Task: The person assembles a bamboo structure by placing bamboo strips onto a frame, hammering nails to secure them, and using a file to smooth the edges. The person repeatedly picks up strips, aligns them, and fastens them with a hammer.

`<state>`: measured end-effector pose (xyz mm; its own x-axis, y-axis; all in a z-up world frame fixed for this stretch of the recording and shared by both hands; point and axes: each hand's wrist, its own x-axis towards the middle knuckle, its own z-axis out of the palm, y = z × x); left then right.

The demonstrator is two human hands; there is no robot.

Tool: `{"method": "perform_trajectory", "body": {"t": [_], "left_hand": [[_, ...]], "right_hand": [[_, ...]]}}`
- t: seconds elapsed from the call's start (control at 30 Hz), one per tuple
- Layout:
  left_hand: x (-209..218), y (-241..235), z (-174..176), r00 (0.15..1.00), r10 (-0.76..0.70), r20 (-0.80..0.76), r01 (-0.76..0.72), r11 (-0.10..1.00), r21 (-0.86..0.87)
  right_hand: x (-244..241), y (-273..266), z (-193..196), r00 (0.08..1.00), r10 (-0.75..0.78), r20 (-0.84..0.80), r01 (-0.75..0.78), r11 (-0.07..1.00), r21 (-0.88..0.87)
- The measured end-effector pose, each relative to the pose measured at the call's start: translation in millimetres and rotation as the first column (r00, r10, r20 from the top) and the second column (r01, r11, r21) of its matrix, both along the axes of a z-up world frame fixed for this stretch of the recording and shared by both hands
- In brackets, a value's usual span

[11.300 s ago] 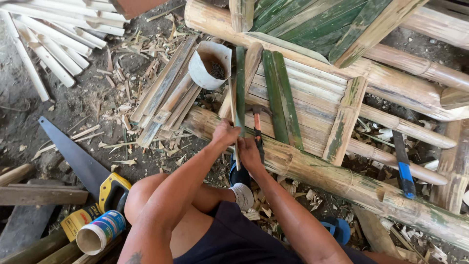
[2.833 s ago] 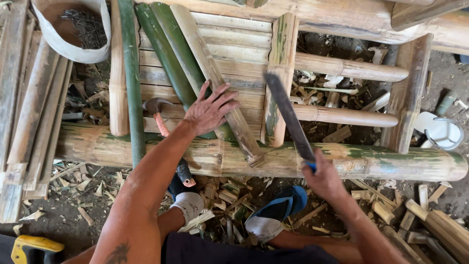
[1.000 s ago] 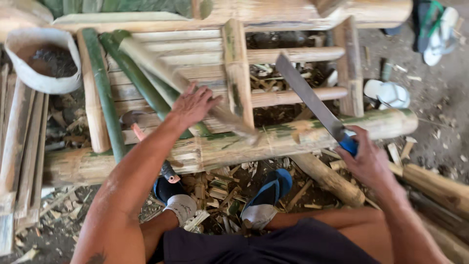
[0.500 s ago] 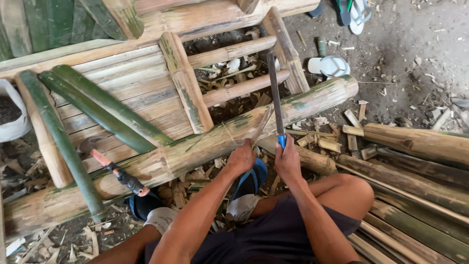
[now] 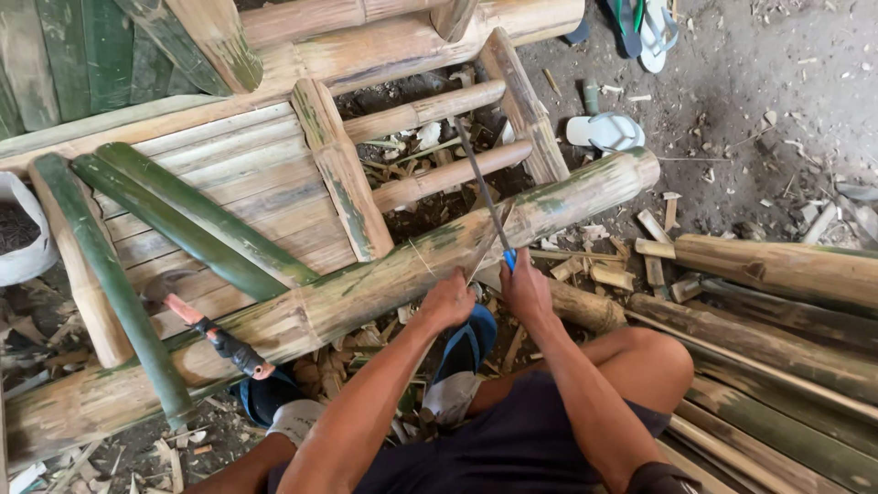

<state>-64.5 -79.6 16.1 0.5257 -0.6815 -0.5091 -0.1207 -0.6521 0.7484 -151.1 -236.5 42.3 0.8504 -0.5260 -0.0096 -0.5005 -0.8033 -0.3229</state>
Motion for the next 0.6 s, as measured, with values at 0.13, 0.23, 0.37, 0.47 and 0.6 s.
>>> {"method": "perform_trajectory", "body": {"t": [0.13, 0.23, 0.37, 0.47, 0.6], "left_hand": [[-12.3, 10.5, 9.7, 1.0, 0.018, -0.014, -0.017, 0.998, 0.056], [-18.7, 18.6, 13.4, 0.999, 0.0, 0.038, -0.006, 0.984, 0.176], [-5.5, 18.0, 6.7, 0.999, 0.023, 0.04, -0.023, 1.0, 0.013], [-3.0, 20.0, -3.8, 0.999, 0.038, -0.026, -0.038, 0.999, 0.005], [0.0, 20.5, -4.2, 0.999, 0.035, 0.0, -0.035, 0.993, -0.11]], "right_hand": [[-4.7, -1.9, 8.8, 0.996, -0.059, -0.066, 0.072, 0.975, 0.211], [1.8, 5.8, 43.3, 0.98, -0.081, -0.183, 0.143, 0.922, 0.36], [-13.9, 14.7, 96.1, 0.973, 0.025, 0.228, -0.084, 0.964, 0.251], [-23.0, 15.8, 95.2, 0.798, 0.101, 0.594, -0.211, 0.97, 0.119], [-8.6, 4.7, 34.3, 0.958, -0.133, 0.254, 0.016, 0.909, 0.416]]}}
